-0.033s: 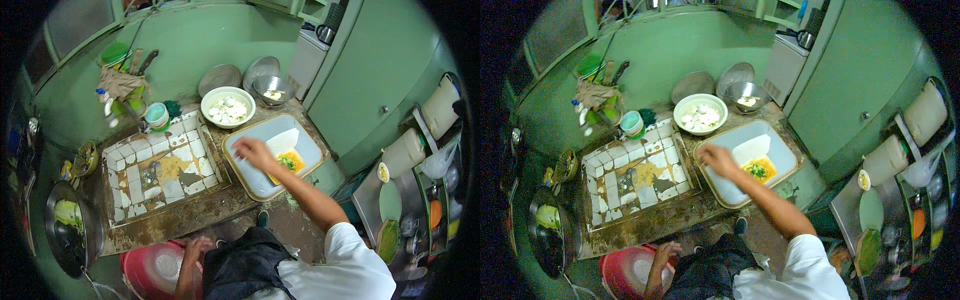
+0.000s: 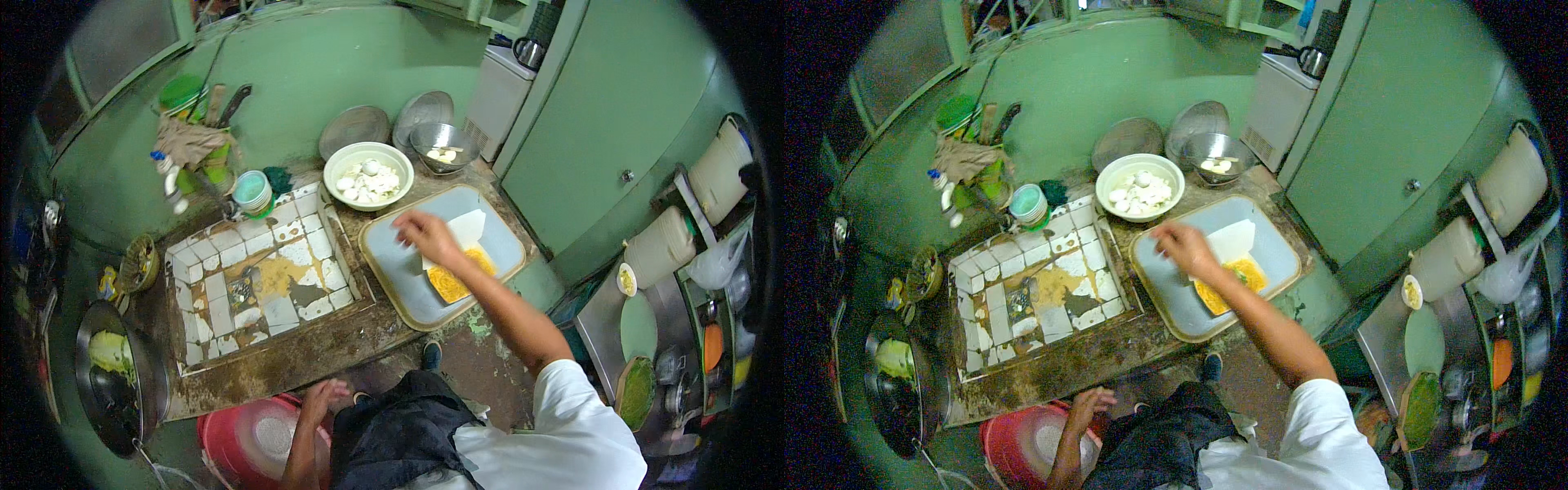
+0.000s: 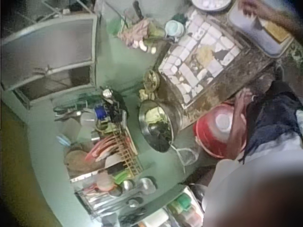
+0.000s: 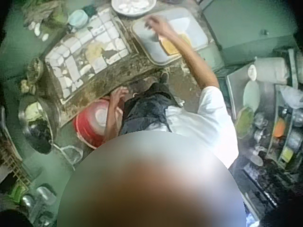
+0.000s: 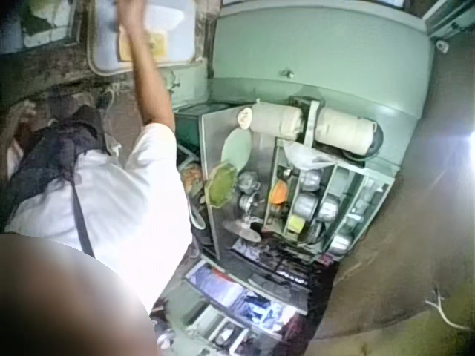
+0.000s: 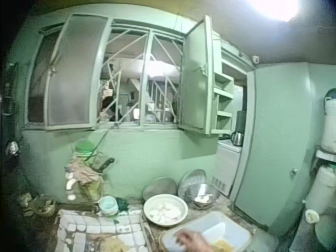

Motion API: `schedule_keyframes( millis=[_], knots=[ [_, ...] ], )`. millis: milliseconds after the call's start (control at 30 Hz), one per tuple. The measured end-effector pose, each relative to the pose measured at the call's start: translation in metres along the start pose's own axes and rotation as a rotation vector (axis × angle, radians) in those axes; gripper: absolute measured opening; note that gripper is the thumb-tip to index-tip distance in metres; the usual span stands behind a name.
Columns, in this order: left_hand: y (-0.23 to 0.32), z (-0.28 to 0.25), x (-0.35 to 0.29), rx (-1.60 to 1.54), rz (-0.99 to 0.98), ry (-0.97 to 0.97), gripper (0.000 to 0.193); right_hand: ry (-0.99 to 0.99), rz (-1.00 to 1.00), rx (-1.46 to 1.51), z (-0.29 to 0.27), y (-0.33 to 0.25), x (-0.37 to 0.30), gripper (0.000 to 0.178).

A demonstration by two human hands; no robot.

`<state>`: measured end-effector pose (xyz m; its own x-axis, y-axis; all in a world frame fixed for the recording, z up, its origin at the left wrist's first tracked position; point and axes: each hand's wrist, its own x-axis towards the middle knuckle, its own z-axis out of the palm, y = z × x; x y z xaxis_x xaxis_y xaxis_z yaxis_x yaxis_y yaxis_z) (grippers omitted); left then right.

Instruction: The person arranges sliced hard-boiled eggs on a large yellow food base, then scoops yellow noodles into a takeaway container and adds blanched green vegetables. The person also cuts additional egg slices and places them on the noodles before handing the container to another person.

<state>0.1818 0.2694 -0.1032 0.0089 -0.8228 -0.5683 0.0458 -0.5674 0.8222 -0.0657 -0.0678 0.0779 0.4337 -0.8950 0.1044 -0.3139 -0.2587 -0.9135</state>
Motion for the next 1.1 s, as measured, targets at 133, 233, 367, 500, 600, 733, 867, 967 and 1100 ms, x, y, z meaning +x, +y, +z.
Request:
schedule_keyframes(
  millis=[133, 233, 367, 500, 600, 733, 867, 967, 1100],
  knots=[
    [0.088, 0.053, 0.055, -0.142, 0.161, -0.177, 0.047, 0.189, -0.093, -0.145, -0.11, 0.063, 0.06, 0.019],
    [0.127, 0.103, 0.09, -0.216, 0.169, -0.199, 0.046, 0.29, -0.089, -0.322, -0.165, 0.111, 0.114, 0.019],
    [0.154, 0.173, 0.127, -0.161, 0.045, -0.054, 0.044, 0.274, -0.063, -0.635, -0.219, 0.168, 0.188, 0.017],
    [0.167, 0.221, 0.141, -0.228, -0.031, 0.093, 0.043, 0.107, -0.091, -0.835, -0.243, 0.207, 0.249, 0.016],
    [0.176, 0.24, 0.14, -0.312, -0.065, 0.168, 0.042, 0.027, -0.118, -0.907, -0.243, 0.225, 0.282, 0.019],
    [0.189, 0.254, 0.133, -0.361, -0.115, 0.247, 0.04, -0.112, -0.113, -0.94, -0.235, 0.241, 0.305, 0.021],
    [0.199, 0.255, 0.133, -0.331, -0.149, 0.282, 0.041, -0.134, -0.147, -1.008, -0.233, 0.237, 0.311, 0.022],
    [0.199, 0.247, 0.135, -0.388, -0.194, 0.28, 0.043, -0.099, -0.282, -0.894, -0.25, 0.217, 0.3, 0.027],
    [0.193, 0.237, 0.141, -0.325, -0.096, 0.188, 0.04, 0.164, -0.405, -0.599, -0.278, 0.181, 0.217, 0.029]
  ],
)
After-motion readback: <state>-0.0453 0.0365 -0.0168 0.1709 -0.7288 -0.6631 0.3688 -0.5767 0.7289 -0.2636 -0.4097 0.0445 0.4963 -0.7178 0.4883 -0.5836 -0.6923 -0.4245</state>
